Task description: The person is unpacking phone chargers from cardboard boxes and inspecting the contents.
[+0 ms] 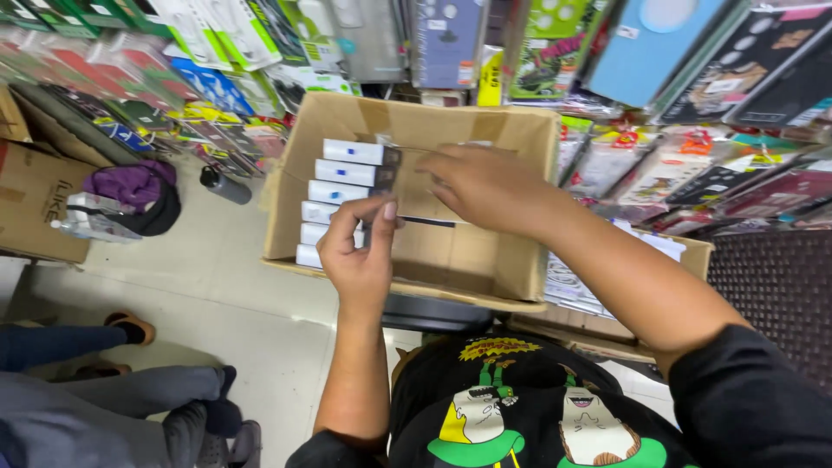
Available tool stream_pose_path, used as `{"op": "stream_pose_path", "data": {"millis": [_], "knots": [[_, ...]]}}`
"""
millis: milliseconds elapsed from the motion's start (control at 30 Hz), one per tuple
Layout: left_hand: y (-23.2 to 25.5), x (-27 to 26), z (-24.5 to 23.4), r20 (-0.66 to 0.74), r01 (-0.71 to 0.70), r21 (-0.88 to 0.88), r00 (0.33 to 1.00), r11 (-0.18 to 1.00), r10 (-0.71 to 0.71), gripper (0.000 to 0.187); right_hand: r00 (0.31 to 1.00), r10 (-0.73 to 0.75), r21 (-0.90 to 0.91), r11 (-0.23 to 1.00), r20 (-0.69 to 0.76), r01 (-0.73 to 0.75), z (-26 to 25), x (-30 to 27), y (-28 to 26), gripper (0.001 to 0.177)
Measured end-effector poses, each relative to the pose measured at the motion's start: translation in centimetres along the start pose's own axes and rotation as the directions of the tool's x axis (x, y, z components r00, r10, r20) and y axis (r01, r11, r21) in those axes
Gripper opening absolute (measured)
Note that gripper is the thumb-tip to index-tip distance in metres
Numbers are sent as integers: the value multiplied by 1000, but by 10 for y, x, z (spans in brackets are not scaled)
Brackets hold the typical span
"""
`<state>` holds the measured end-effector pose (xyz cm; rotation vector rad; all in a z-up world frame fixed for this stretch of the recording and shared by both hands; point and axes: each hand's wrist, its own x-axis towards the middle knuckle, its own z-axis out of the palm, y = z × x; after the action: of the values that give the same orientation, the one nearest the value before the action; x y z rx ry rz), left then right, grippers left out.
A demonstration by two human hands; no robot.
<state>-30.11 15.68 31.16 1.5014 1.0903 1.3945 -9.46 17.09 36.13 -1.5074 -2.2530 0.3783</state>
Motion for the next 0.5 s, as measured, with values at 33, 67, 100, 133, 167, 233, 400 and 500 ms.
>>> {"op": "stream_pose_path", "data": {"millis": [33,67,100,133,167,233,400,500], "knots": [[-7,6,-13,-1,-6,-3,1000,1000,6,7,1000,-2,-5,1000,-4,2,25,24,10,36],[-14,11,-25,39,-120,120,992,985,116,6,998,24,-95,995,65,-18,50,47,21,43],[-22,15,-38,92,-230,238,972,943,214,6,989,59,-183,982,134,-34,76,69,33,52],[-10,20,-43,91,-232,237,972,943,216,6,989,59,-185,982,134,-34,89,84,34,52],[2,26,-48,102,-252,190,966,949,237,19,981,64,-197,980,180,-28,101,99,36,64],[9,35,-59,116,-276,143,958,951,261,34,972,72,-209,978,222,-25,122,117,39,78],[-16,56,-85,145,-232,98,965,968,216,30,985,86,-231,972,150,-50,138,127,29,76],[-27,69,-90,168,-244,83,959,966,228,28,997,50,-19,999,-60,-51,171,129,63,65]]}}
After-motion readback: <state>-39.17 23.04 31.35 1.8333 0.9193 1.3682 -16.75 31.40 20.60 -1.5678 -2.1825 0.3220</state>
